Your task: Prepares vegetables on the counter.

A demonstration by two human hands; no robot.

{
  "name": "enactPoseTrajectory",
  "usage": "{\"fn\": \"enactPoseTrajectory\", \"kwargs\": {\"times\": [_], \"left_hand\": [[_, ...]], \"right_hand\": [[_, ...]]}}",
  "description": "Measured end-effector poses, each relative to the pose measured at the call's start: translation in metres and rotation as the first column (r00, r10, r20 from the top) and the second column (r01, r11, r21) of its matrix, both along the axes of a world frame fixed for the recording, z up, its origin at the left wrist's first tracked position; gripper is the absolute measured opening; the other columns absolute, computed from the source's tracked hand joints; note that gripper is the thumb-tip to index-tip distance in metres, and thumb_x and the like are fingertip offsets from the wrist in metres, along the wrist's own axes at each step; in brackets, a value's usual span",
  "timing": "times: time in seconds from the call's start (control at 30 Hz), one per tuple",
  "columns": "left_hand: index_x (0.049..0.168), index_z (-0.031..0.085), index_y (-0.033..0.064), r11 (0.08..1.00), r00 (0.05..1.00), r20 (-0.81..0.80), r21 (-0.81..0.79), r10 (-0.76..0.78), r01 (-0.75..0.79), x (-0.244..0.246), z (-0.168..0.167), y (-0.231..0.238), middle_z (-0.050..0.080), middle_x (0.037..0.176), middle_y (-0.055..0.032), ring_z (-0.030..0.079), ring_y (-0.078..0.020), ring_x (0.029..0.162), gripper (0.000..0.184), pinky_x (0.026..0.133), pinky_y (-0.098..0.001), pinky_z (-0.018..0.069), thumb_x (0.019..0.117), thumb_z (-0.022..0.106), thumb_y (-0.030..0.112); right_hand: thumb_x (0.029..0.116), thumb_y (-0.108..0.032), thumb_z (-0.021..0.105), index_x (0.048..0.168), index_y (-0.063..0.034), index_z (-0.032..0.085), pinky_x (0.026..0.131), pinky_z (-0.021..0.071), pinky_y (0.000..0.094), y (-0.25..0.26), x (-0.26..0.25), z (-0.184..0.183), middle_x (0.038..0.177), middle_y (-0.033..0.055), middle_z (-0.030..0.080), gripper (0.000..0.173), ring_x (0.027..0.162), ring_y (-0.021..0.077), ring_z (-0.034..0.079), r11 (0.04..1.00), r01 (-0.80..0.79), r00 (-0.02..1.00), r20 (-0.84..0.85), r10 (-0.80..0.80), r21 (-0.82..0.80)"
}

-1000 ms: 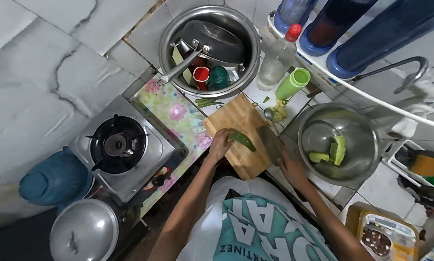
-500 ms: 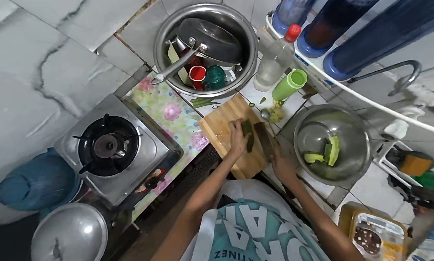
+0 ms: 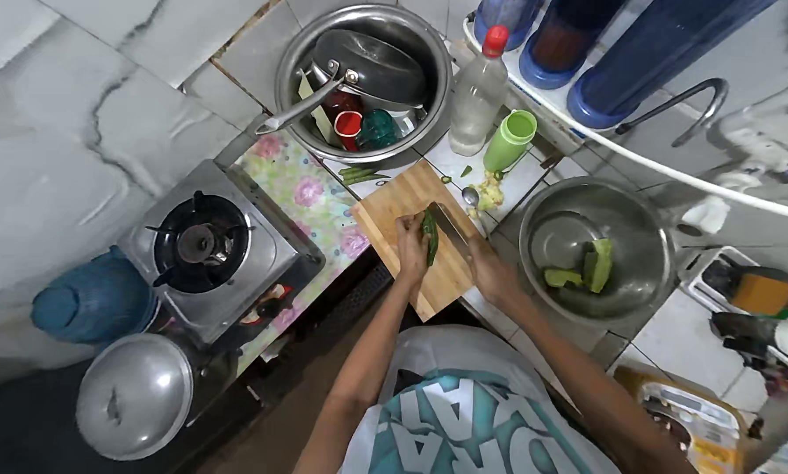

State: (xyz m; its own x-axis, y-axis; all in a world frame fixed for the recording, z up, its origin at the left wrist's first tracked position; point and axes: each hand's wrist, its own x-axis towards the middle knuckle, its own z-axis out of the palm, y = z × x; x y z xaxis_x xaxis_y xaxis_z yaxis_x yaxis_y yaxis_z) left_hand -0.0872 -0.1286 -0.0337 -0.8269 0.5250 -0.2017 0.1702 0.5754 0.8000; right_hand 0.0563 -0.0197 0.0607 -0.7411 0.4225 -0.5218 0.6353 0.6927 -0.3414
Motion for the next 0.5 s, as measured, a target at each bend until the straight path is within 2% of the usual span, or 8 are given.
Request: {"fn": "enactPoseTrajectory", "kwargs": {"times": [0.1, 0.27, 0.33, 0.5], "left_hand": [[0.142, 0.060, 0.0111, 0.999, 1.000, -0.002, -0.042, 0.007, -0.007, 0.001, 0.001, 0.002, 0.051, 0.138, -0.0220, 0.061, -0.0344, 0.115, 0.054, 0.094, -0.0493, 0.0549, 0.0897, 0.072, 0.001], [0.142, 0.059, 0.0078, 0.998, 1.000, 0.000, -0.059, 0.000, 0.000, 0.002, 0.006, 0.004, 0.051, 0.138, -0.0236, 0.063, -0.0337, 0.112, 0.052, 0.095, -0.0450, 0.0561, 0.0912, 0.071, 0.001], [0.141, 0.059, 0.0049, 0.998, 1.000, 0.002, -0.064, -0.021, 0.021, -0.001, 0.007, 0.005, 0.051, 0.138, -0.0261, 0.063, -0.0350, 0.113, 0.051, 0.096, -0.0448, 0.0557, 0.0914, 0.071, 0.001], [0.142, 0.059, 0.0086, 0.998, 0.999, 0.028, -0.067, -0.016, 0.018, -0.003, 0.003, 0.004, 0.050, 0.139, -0.0234, 0.064, -0.0344, 0.111, 0.054, 0.093, -0.0464, 0.0573, 0.0905, 0.072, 0.002]], "right_hand": [[0.1114, -0.021, 0.038, 0.147, -0.0066, 0.043, 0.089, 0.0549, 0.0581, 0.007, -0.012, 0.003, 0.130, 0.0246, 0.062, 0.039, 0.113, 0.0439, 0.066, 0.999, -0.040, 0.998, 0.051, 0.041, -0.021], [0.1110, -0.018, 0.037, 0.147, -0.0069, 0.043, 0.087, 0.0544, 0.0577, 0.011, -0.018, 0.016, 0.122, 0.0248, 0.066, 0.038, 0.109, 0.0441, 0.068, 0.994, -0.106, 0.989, 0.103, 0.106, -0.005], [0.1092, -0.012, 0.037, 0.145, -0.0052, 0.045, 0.085, 0.0549, 0.0577, 0.010, -0.021, 0.024, 0.120, 0.0252, 0.066, 0.037, 0.107, 0.0446, 0.068, 0.993, -0.114, 0.988, 0.110, 0.111, 0.017], [0.1076, -0.007, 0.038, 0.149, -0.0065, 0.039, 0.086, 0.0543, 0.0577, 0.004, -0.037, 0.042, 0.118, 0.0251, 0.067, 0.042, 0.109, 0.0455, 0.067, 0.991, -0.133, 0.965, 0.231, 0.122, 0.032]]}}
